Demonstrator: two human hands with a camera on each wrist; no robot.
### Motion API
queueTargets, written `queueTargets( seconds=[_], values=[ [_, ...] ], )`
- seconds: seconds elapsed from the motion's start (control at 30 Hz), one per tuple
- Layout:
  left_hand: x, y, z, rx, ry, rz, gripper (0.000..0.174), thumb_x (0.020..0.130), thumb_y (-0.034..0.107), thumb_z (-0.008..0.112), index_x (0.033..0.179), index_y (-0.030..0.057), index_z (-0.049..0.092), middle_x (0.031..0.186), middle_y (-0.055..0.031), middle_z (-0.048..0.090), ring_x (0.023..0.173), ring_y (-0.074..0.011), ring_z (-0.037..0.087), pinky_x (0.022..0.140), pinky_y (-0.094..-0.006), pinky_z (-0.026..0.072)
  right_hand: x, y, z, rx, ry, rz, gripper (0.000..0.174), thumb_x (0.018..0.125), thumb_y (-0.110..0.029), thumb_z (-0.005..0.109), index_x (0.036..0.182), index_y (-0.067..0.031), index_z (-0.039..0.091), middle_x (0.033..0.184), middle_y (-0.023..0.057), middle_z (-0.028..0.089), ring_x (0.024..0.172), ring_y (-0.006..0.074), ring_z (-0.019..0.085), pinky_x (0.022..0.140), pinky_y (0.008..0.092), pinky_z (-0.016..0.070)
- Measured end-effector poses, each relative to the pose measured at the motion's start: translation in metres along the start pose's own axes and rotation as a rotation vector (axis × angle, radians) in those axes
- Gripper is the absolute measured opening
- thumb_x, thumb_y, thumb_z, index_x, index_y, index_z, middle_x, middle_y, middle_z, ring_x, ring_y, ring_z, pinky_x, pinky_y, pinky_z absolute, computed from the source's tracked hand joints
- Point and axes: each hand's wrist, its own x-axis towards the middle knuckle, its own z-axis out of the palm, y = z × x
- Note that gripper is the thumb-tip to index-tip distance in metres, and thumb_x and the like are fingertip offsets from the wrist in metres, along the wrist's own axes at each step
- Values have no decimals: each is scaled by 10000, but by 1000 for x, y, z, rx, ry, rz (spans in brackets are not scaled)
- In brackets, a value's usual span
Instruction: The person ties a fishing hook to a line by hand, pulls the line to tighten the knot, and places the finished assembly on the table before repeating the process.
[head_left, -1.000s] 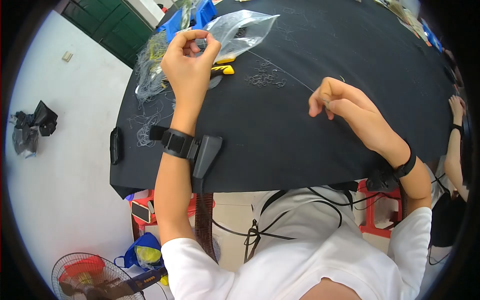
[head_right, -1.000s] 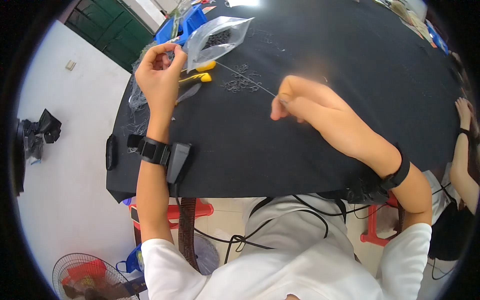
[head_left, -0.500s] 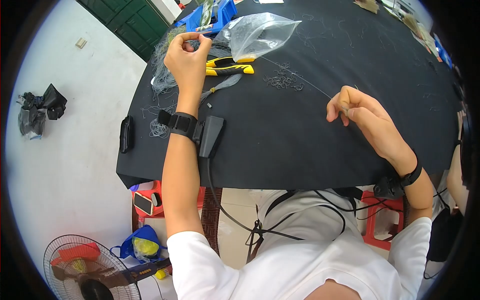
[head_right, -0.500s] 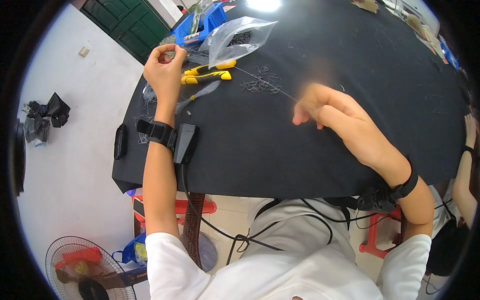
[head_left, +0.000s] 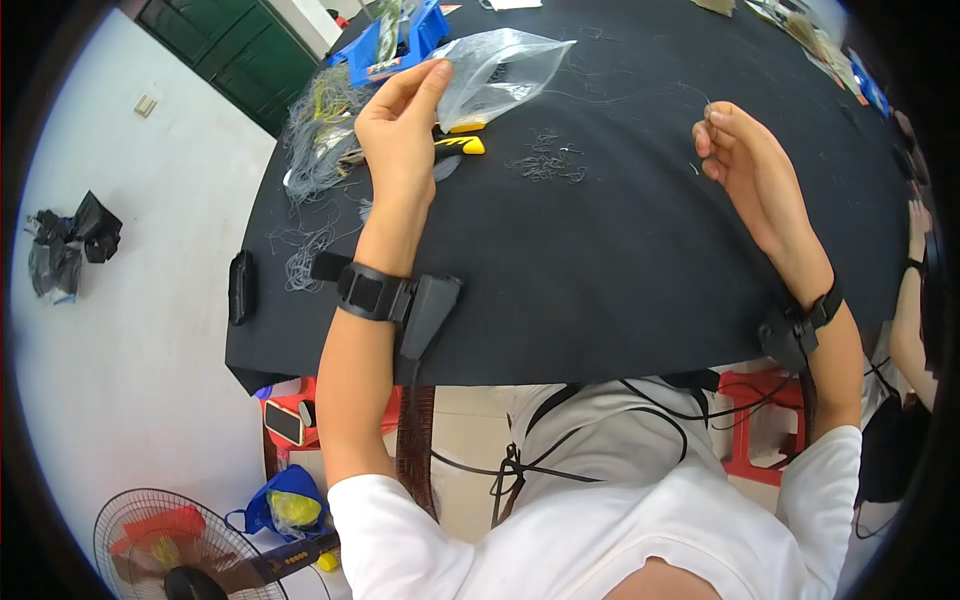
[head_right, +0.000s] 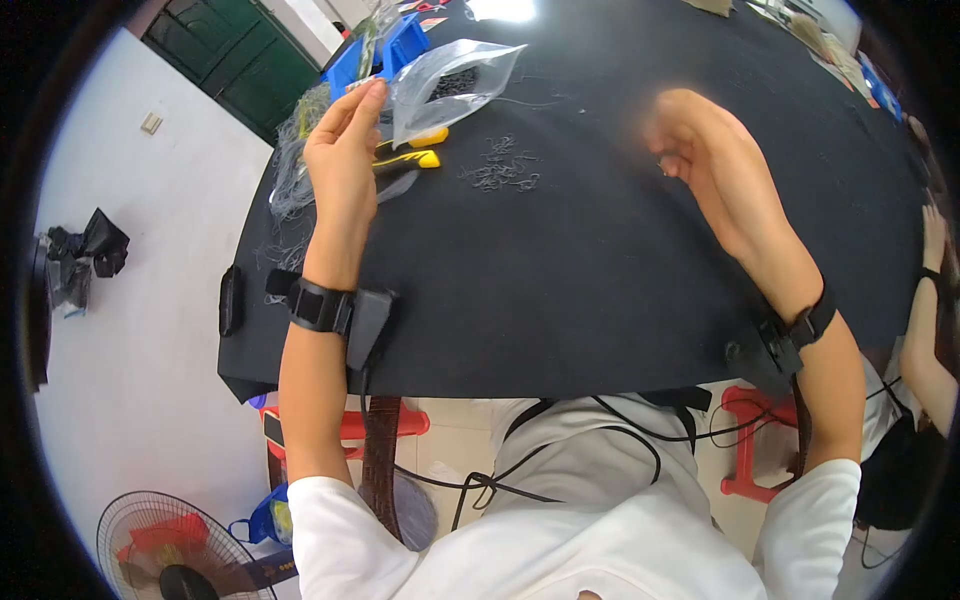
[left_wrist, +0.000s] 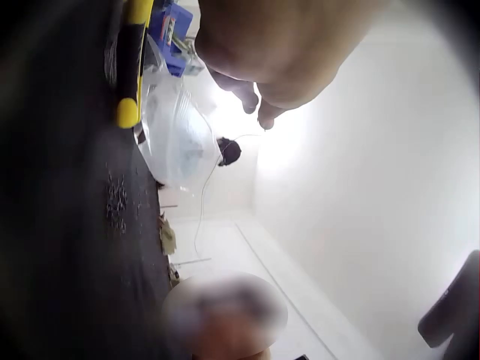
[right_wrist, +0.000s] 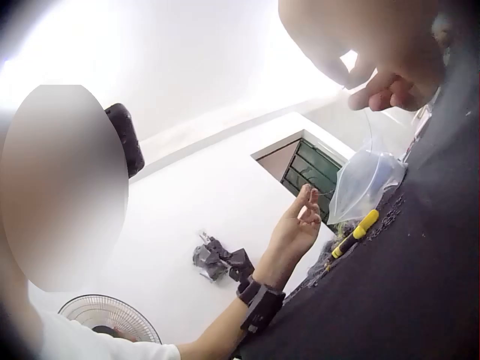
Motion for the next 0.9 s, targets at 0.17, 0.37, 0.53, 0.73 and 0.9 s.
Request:
queueTargets(
  seconds=[0.17, 0.37, 0.53, 0.73, 0.9],
  values=[
    [-15, 14, 15, 29, -165, 91, 161, 800, 55, 684, 947, -11, 674, 928, -81, 672, 860, -111, 619, 788, -210, 467, 12, 1, -18, 113, 110, 41, 172, 887, -249, 519, 926, -87, 561, 878, 19, 579, 812, 114, 524, 717, 261, 391],
    [-13, 16, 13, 105, -204, 223, 151, 803, 41, 679, 941, -21, 672, 897, -78, 672, 823, -105, 619, 763, -212, 477, 25, -7, -46, 294, 103, 89, 194, 869, -227, 494, 913, -46, 544, 910, 60, 598, 826, 147, 546, 752, 272, 410],
    [-11, 13, 11, 148, -210, 298, 132, 808, 34, 670, 929, -20, 671, 889, -73, 671, 820, -97, 615, 756, -209, 477, 35, -24, -82, 503, -154, 158, 159, 872, -155, 480, 918, -11, 531, 936, 81, 598, 876, 182, 574, 750, 294, 468],
    [-9, 10, 11, 189, -216, 335, 101, 825, 42, 649, 907, -15, 667, 863, -45, 667, 795, -78, 601, 713, -199, 462, 35, -38, -99, 714, -293, 178, 87, 866, -102, 432, 882, -31, 480, 912, 39, 496, 871, 151, 496, 713, 273, 402],
    [1, 1, 6, 343, -189, 422, 86, 812, 49, 652, 873, -5, 677, 802, -23, 666, 714, -53, 571, 641, -184, 438, 30, -48, -95, 751, -345, 176, 55, 861, -82, 423, 891, -42, 446, 894, 33, 465, 859, 142, 467, 696, 269, 369]
  ],
)
